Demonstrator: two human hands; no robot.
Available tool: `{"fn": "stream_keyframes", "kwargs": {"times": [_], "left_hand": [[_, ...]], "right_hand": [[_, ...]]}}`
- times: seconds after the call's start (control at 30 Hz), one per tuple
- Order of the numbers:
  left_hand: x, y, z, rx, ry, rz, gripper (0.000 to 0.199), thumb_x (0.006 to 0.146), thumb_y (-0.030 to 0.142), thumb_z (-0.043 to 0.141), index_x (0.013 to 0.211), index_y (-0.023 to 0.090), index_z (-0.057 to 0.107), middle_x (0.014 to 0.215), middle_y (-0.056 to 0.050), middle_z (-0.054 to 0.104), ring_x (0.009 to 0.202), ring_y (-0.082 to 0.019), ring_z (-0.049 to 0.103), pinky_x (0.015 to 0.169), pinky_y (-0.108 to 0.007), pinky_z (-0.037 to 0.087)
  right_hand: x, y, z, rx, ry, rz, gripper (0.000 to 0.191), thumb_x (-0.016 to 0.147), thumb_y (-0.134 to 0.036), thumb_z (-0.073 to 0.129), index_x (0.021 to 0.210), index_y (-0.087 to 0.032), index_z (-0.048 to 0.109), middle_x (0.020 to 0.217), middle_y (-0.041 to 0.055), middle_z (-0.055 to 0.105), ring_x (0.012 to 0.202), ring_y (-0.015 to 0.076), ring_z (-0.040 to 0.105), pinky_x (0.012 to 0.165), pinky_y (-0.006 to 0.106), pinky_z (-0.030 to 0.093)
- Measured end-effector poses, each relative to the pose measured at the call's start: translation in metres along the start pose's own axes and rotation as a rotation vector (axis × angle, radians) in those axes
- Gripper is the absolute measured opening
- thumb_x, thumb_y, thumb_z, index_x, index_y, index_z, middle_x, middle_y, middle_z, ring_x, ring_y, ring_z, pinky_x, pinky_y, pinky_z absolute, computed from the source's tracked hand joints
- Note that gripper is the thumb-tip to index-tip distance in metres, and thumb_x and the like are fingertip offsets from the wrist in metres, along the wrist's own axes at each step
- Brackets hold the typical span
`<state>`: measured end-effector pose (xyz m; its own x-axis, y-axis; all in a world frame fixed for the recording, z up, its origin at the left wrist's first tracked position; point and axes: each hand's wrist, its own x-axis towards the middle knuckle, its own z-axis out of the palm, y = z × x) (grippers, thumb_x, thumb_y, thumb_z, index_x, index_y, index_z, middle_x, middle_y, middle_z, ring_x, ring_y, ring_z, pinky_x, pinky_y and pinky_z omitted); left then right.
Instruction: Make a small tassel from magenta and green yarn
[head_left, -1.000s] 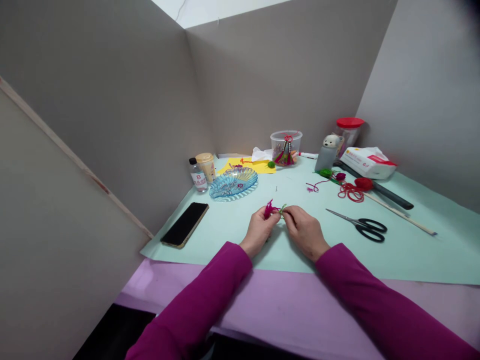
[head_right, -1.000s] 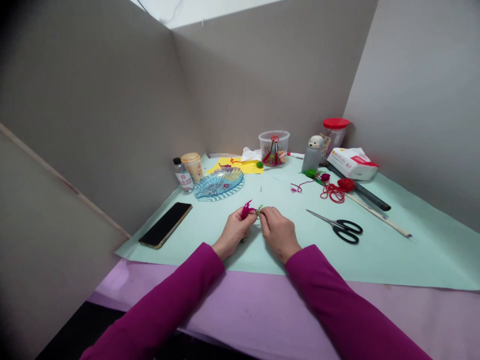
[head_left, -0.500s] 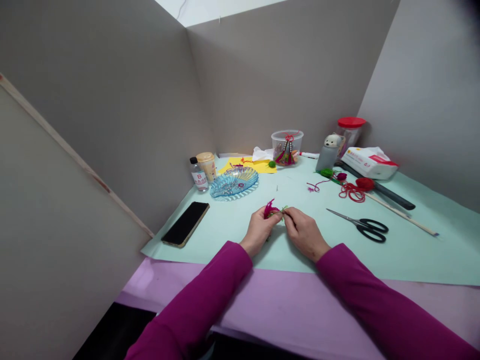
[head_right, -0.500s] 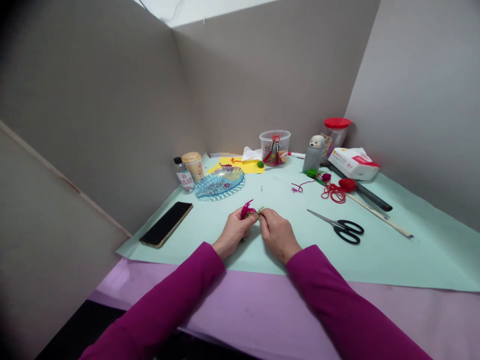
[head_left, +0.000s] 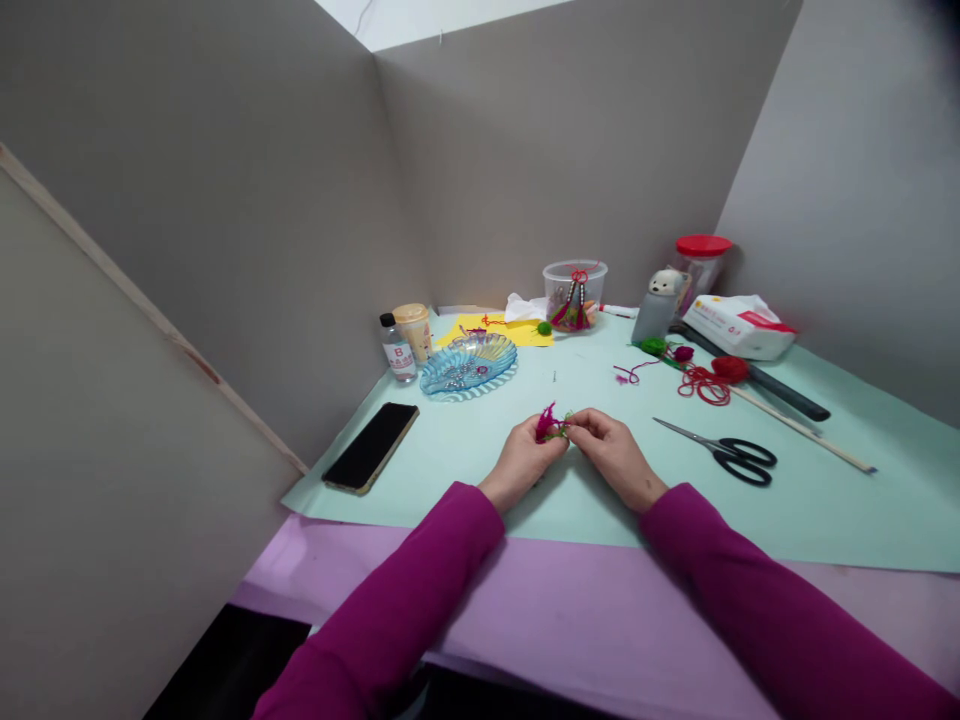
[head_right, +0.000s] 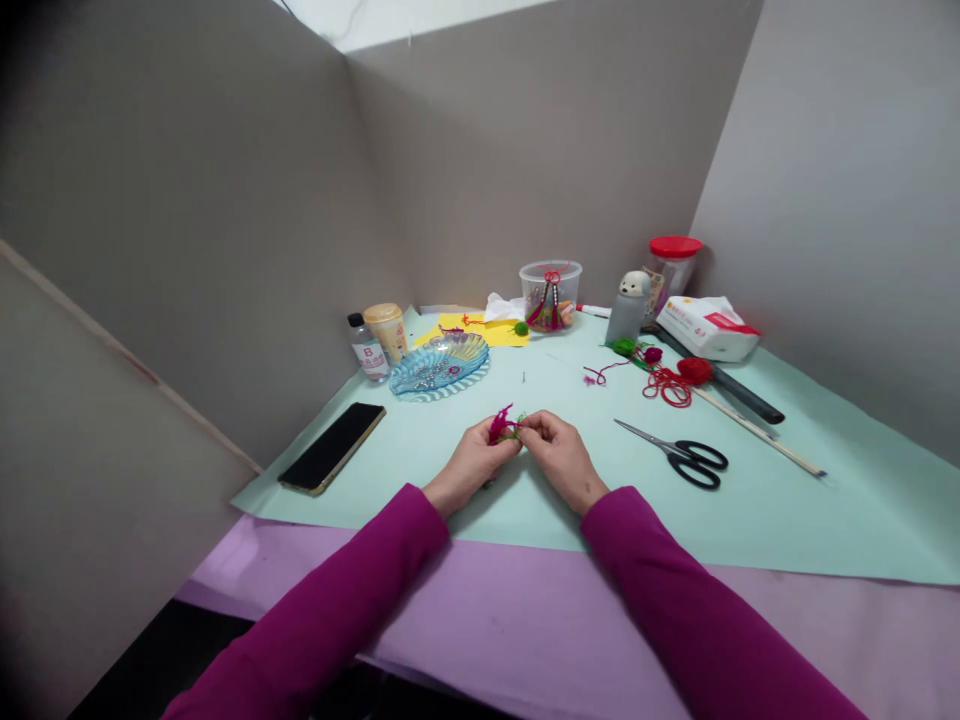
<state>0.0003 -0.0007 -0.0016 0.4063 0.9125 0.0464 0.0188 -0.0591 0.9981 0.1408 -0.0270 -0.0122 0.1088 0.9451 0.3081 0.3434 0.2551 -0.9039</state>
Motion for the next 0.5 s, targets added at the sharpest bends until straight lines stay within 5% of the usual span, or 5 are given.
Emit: {"fn": "stream_keyframes", "kwargs": {"times": [0.13,0.4,0.5], "left_hand": [[-0.0001,0.0003,-0.0003,-0.027,-0.008,-0.030,0.018,0.068,0.020,0.060,0.083,0.016,0.051,0.058,0.008,0.040,0.045,-0.004,0.028,0.045,-0.019,0.022],[-0.0006,0.0050,-0.0064,-0.106,-0.157,-0.091,0.023,0.066,0.020,0.064,0.079,0.018,0.045,0.062,0.008,0.034,0.043,-0.002,0.022,0.040,-0.020,0.015],[-0.0003,0.0072,-0.0089,-0.151,-0.186,-0.107,0.026,0.066,0.021,0.066,0.078,0.018,0.044,0.061,0.008,0.033,0.042,-0.002,0.021,0.039,-0.020,0.014]], "right_hand": [[0.0021,0.0040,-0.0008,0.052,-0.032,0.038,0.022,0.078,-0.039,0.052,0.076,-0.018,0.056,0.060,-0.0038,0.051,0.053,0.0102,0.042,0.053,0.024,0.034],[-0.0038,0.0019,-0.0016,-0.567,0.097,-0.224,0.014,0.080,-0.025,0.044,0.076,-0.020,0.056,0.071,0.0005,0.060,0.061,0.0129,0.048,0.060,0.025,0.034],[-0.0049,0.0011,-0.0003,-0.637,0.110,-0.284,0.018,0.083,-0.026,0.041,0.078,-0.020,0.058,0.080,0.0028,0.063,0.068,0.0137,0.052,0.061,0.025,0.035]]}}
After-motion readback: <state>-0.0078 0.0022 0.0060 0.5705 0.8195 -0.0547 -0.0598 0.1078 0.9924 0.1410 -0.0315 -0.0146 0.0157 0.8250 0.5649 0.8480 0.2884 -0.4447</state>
